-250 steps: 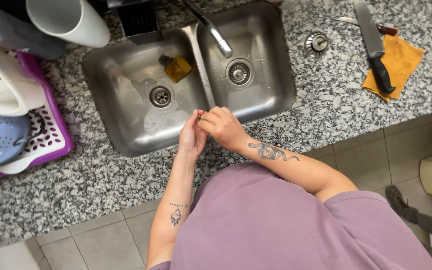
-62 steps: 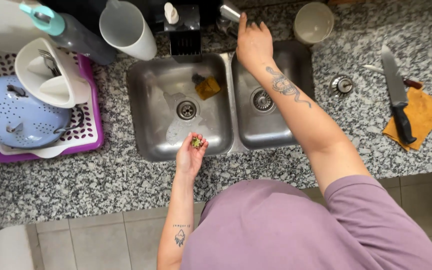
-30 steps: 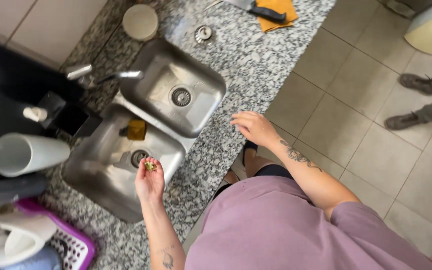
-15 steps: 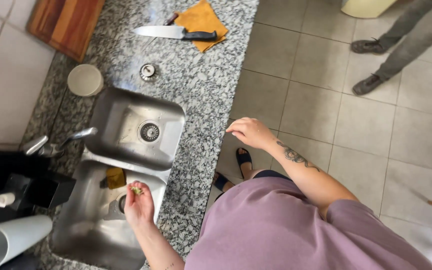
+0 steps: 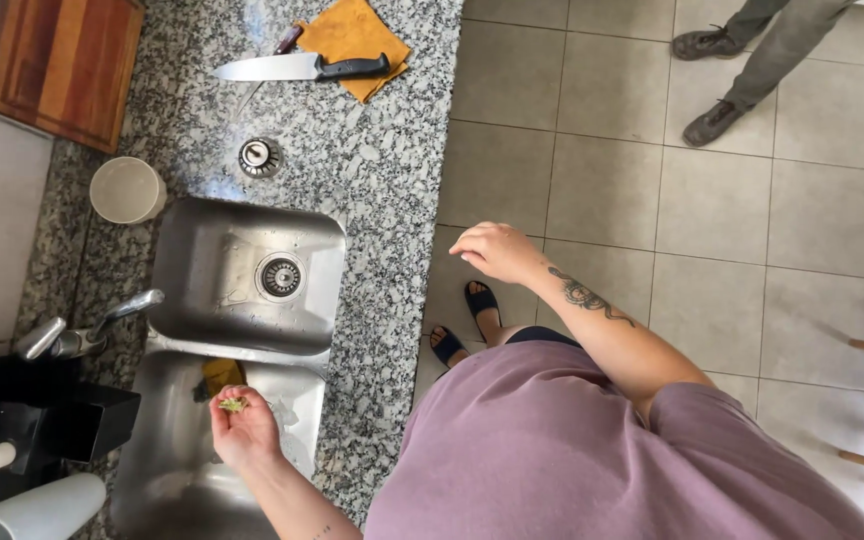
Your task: The person rinses a blue colander under running water and places it in a dish rack. They then remove the sink strainer, clear out food scraps by hand, rinse the strainer, and clean the sink basin with a sponge. Finally, they discard the collected food scraps into a trash bin.
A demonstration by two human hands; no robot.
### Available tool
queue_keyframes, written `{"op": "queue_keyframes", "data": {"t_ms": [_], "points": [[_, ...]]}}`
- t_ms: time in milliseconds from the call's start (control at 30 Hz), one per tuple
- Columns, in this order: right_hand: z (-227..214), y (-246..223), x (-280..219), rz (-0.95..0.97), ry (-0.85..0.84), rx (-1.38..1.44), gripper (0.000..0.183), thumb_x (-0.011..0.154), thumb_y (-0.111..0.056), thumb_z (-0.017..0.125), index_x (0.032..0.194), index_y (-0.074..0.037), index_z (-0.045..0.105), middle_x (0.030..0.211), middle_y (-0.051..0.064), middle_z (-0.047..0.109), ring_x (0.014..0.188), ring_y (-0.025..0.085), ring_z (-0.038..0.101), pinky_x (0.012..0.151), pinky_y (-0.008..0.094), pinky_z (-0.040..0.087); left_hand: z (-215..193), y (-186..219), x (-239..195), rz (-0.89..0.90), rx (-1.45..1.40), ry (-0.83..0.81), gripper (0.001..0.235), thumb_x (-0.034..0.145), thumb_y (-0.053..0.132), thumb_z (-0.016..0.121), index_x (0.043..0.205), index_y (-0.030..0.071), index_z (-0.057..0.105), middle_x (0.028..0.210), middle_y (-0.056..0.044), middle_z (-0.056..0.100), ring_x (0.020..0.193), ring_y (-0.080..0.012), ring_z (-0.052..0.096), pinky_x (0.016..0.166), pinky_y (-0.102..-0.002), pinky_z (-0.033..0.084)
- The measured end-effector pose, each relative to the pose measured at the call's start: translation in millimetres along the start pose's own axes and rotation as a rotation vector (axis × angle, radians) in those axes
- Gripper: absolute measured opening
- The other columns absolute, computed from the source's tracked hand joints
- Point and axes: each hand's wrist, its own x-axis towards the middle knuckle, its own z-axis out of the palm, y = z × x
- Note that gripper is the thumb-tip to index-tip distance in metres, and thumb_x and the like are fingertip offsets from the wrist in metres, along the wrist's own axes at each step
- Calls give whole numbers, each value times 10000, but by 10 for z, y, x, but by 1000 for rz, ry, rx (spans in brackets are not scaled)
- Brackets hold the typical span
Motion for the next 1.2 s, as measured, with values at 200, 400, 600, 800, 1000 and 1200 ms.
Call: {"op": "queue_keyframes", "data": {"t_ms": [200,400,600,800,1000,1200], "points": [[-32,-8,-81,64,-33,34,243,915,-165,488,1082,-200,661,1107,-44,653,1050,217,549,866,397,439,-87,-1,241,-53,-24,30,242,991,91,349,930,3,566,859,-129,549,794,-229,542,759,-314,521],[-39,-18,-114,128,-59,28,241,915,-179,485,1082,-212,655,1117,-54,649,1076,211,546,863,393,440,616,-293,-483,-186,53,-249,158,998,69,403,945,-6,532,877,-115,509,780,-194,499,749,-258,466],[23,-72,-52,100,-69,10,249,917,-182,474,1091,-220,648,1124,-55,649,1055,210,561,821,392,453,763,-152,-385,-70,196,-138,156,979,68,439,917,11,570,861,-105,565,784,-183,544,711,-244,509],[67,-94,-68,83,-93,25,257,905,-170,478,1088,-218,651,1133,-55,644,1055,193,565,817,390,459,-225,-85,144,-27,30,268,197,987,99,378,949,29,558,840,-108,577,746,-200,575,690,-273,560],[7,-25,-43,95,-121,3,250,906,-185,489,1087,-207,660,1129,-33,649,1065,210,563,809,409,454,-999,64,559,-46,36,185,158,946,87,433,922,24,576,881,-144,567,822,-252,556,792,-339,534],[-49,-215,87,-44,-105,-46,202,896,-189,554,1070,-173,656,1071,57,667,1060,280,594,920,424,468,-1006,257,315,96,35,37,151,937,82,465,960,-5,586,924,-106,583,917,-215,587,877,-324,541]]}}
